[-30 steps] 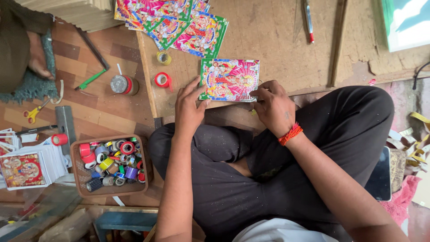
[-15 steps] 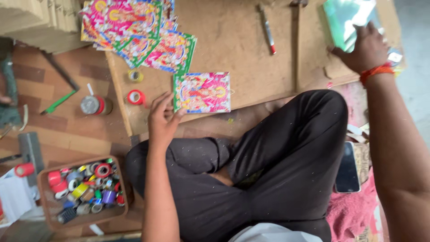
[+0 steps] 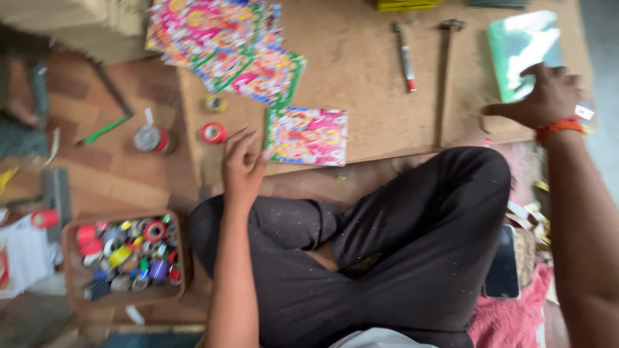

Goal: The person sits on the floor and wraps red patterned tape around the edges of small printed religious image boards, pressing the tape down along each side. They set finished boards on a stack, pick up new boards and printed image sheets, and align the images on the board faces.

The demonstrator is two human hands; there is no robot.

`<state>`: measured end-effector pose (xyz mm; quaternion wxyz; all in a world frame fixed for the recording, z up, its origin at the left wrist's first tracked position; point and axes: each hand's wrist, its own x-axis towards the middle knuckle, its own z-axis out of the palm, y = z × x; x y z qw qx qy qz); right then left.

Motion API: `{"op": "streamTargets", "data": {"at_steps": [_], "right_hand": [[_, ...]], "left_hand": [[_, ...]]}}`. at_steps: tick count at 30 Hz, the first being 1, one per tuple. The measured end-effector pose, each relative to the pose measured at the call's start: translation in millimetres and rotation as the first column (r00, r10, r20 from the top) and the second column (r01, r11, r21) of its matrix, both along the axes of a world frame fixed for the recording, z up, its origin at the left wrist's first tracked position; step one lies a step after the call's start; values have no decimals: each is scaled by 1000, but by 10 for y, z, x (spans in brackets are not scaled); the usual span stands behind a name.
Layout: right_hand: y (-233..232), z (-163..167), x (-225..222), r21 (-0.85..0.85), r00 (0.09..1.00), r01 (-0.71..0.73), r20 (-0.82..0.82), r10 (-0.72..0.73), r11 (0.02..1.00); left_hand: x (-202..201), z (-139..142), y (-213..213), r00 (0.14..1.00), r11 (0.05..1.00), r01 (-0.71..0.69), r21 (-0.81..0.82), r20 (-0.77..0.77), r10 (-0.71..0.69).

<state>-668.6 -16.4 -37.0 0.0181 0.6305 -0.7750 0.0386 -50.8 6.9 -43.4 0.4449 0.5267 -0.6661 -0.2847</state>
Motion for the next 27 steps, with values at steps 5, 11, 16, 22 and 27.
{"op": "streamTargets", "data": {"at_steps": [5, 11, 16, 22, 27], "right_hand": [[-171, 338, 694, -58, 865, -107, 487, 122, 993], [3, 616, 2649, -230, 711, -588, 310, 631, 775], [18, 690, 3674, -16, 731, -652, 252, 634, 758], [34, 571, 3738, -32, 713, -675, 230, 663, 737], [-32, 466, 3601, -67, 636, -687, 426, 643, 724]], "left_hand": [[90, 28, 42, 996, 995, -80, 61, -24, 81], [111, 88, 90, 991, 995, -96, 12, -89, 96], [179, 159, 131, 993, 990, -103, 92, -42, 107], [111, 252, 165, 978, 999, 38, 7, 203, -39], [49, 266, 120, 969, 997, 39, 59, 242, -52]]}}
